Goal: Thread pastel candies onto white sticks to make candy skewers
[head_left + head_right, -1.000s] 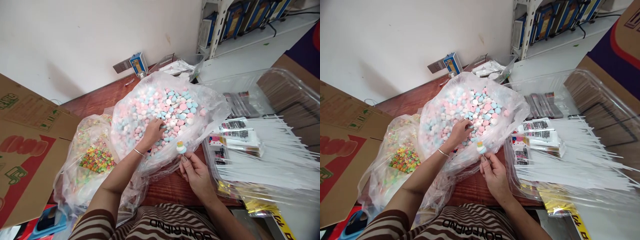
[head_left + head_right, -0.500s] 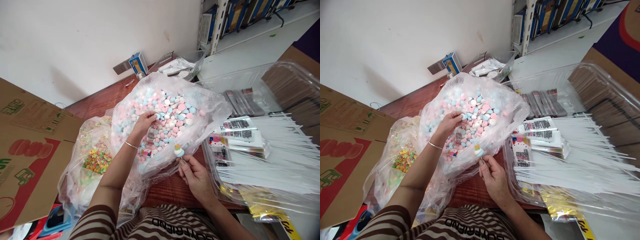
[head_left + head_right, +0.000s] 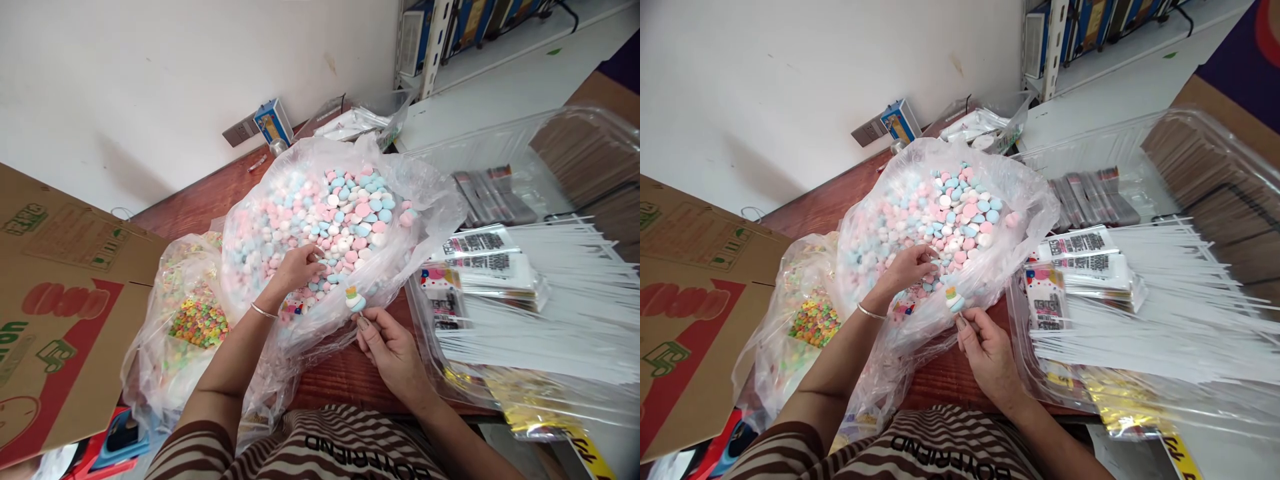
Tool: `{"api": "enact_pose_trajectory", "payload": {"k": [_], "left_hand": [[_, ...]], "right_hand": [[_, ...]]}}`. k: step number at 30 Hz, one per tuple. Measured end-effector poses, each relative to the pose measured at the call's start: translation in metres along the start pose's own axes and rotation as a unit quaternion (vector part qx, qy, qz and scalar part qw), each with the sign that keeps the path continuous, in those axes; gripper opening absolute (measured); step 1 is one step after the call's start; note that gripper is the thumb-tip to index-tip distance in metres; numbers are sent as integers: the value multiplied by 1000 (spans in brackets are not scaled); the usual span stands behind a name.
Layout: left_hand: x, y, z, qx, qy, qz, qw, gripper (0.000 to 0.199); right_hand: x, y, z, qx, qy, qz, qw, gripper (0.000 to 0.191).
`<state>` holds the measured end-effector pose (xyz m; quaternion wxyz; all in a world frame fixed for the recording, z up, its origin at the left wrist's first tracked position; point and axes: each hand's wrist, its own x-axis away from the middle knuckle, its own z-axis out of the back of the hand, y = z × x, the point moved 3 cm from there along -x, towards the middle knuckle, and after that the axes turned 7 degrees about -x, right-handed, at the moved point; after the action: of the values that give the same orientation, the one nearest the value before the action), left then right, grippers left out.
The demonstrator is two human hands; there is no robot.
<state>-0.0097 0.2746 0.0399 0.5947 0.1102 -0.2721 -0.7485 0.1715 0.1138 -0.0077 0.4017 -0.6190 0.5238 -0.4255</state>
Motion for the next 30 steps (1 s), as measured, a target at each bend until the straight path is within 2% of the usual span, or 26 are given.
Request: {"api": "enact_pose_trajectory", "payload": {"k": [2,5,9,14,17,20,22,27,30], "left_hand": [[5,4,-5,-26,18,-14,999,20],[12,7,-7,-86,85,-15,993,22],[14,3,-11,-113,78,-14,990,12],[17,0,-22,-138,126,-117,975,19],[20,-1,-27,-164,159,-121,966,15],[23,0,-24,-142,189,-113,965,10],[25,1,-19,-102,184,-97,973,7],[26,1,-12,-32,97,-47,994,4],[20,2,-12,-48,96,-40,993,12]], "right_hand": [[0,1,0,0,-3,-1,1000,33],[0,1,1,4,-6,-3,1000,33],[-1,1,0,3,-12,-4,1000,33],[-3,3,-3,-2,-21,-8,1000,34],[-3,4,-4,-1,-20,-7,1000,33],[-3,4,-2,2,-16,-7,1000,32],[-3,4,-1,5,-13,-8,1000,31],[-4,1,0,4,-8,-5,1000,31],[-5,1,-1,6,-15,-3,1000,31]]}}
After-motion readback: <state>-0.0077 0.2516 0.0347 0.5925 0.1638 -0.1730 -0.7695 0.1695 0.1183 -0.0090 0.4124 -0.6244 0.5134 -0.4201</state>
